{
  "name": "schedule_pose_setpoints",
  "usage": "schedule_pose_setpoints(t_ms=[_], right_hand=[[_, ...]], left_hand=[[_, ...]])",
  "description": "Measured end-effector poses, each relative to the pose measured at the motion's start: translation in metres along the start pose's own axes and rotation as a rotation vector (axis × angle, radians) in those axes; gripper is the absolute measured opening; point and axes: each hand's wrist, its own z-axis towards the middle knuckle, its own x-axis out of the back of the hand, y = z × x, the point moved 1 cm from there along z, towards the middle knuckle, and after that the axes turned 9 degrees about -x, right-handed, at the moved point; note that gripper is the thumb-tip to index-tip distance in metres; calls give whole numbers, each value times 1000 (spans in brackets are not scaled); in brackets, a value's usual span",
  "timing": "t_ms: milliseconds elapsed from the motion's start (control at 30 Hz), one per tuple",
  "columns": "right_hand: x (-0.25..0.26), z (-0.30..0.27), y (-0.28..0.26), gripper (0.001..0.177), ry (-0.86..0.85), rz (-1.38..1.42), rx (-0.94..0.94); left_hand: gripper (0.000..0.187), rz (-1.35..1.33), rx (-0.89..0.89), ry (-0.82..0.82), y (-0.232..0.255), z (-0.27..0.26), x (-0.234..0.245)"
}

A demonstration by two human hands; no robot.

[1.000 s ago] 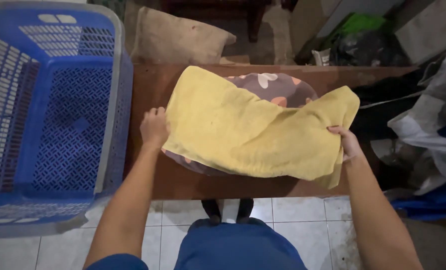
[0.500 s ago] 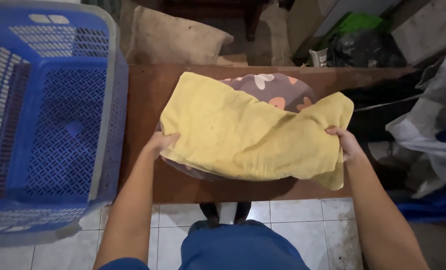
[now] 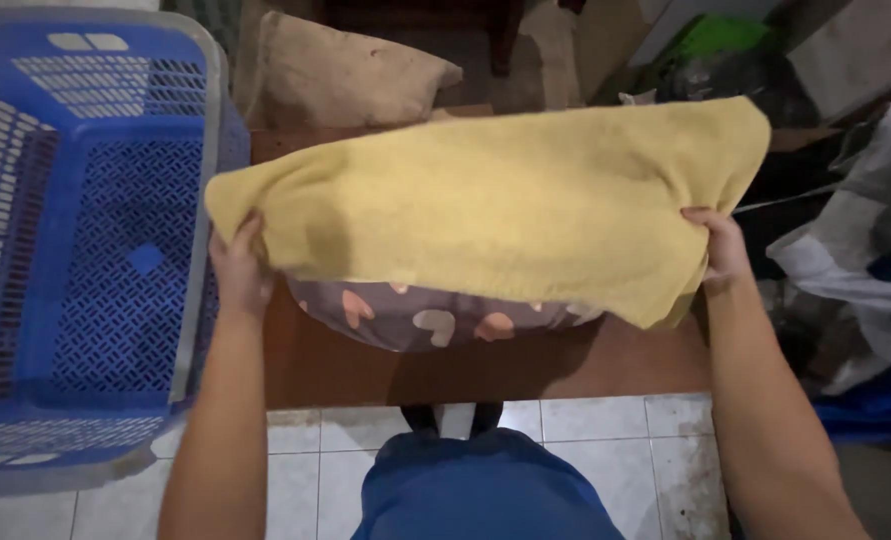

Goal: Folding laundry including a yellow towel and undergarments.

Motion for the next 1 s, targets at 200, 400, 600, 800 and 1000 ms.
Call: schedule_pose_setpoints(t_ms=[200,400,600,800,1000], right_hand=[[30,54,41,71,481,-603,-169],[100,93,109,92,688,-1202,-303],[79,80,105,71,645,-1231,-357],[96,47,107,59,712,-1538,-176],[66,31,90,46,614,-902,90]], left_hand=[[37,512,332,269,-80,-82,89],[52,618,610,235,-138,-87,137],[45,754,429,86,-108,-54,120],[46,970,425,-258,-102,-46,113],[57,232,887,91,-78,-25,74]])
